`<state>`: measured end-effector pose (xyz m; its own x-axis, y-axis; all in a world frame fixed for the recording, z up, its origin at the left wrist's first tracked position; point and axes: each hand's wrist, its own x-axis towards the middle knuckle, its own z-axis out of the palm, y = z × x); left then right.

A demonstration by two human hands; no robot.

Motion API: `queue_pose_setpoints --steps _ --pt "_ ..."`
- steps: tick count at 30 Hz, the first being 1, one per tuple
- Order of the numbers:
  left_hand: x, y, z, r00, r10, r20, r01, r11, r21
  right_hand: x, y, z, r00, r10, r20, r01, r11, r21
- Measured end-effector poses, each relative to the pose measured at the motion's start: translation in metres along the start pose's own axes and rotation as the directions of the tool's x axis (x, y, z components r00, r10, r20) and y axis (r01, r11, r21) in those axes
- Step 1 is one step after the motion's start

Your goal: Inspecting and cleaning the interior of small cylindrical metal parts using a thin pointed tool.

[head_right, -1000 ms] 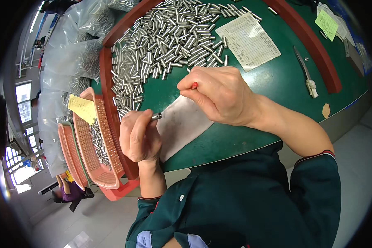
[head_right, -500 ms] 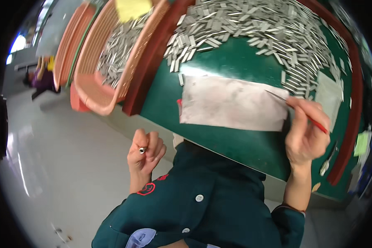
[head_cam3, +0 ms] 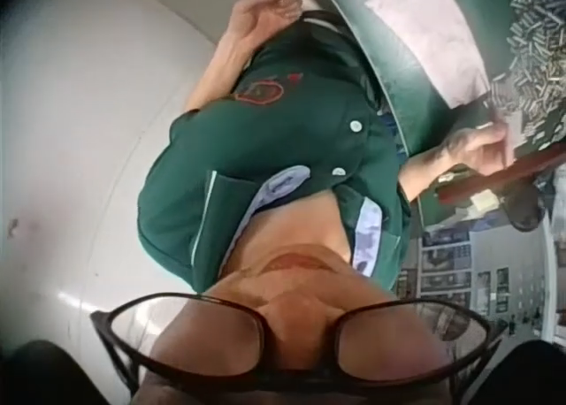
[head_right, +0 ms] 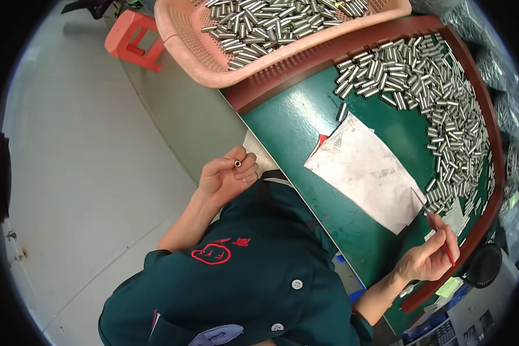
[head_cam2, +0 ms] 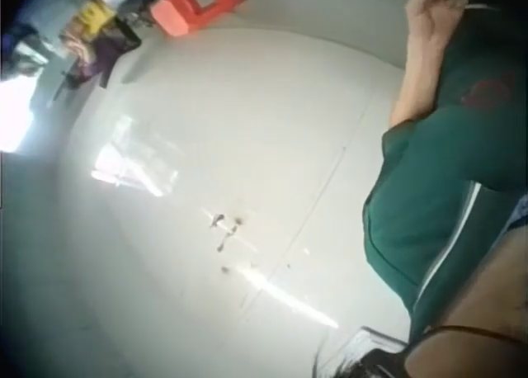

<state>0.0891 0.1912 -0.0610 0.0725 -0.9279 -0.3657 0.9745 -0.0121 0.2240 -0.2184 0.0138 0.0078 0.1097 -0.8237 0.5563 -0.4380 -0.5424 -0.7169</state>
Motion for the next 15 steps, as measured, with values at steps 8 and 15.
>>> queue_pose_setpoints --steps 8,15 --pt "-0.0009 -0.0076 -0.0079 0.999 -0.013 -0.039 0.008 0.992 -0.124 0.0023 -0.0068 0.0040 0.999 -0.038 -0.011 0.038 0.999 0.001" --pt "-0.0016 -0.0104 -0.0074 0.997 -0.031 -0.070 0.018 0.984 -0.178 0.0026 -0.0031 0.0030 0.999 -0.037 -0.023 0.037 0.999 0.012"
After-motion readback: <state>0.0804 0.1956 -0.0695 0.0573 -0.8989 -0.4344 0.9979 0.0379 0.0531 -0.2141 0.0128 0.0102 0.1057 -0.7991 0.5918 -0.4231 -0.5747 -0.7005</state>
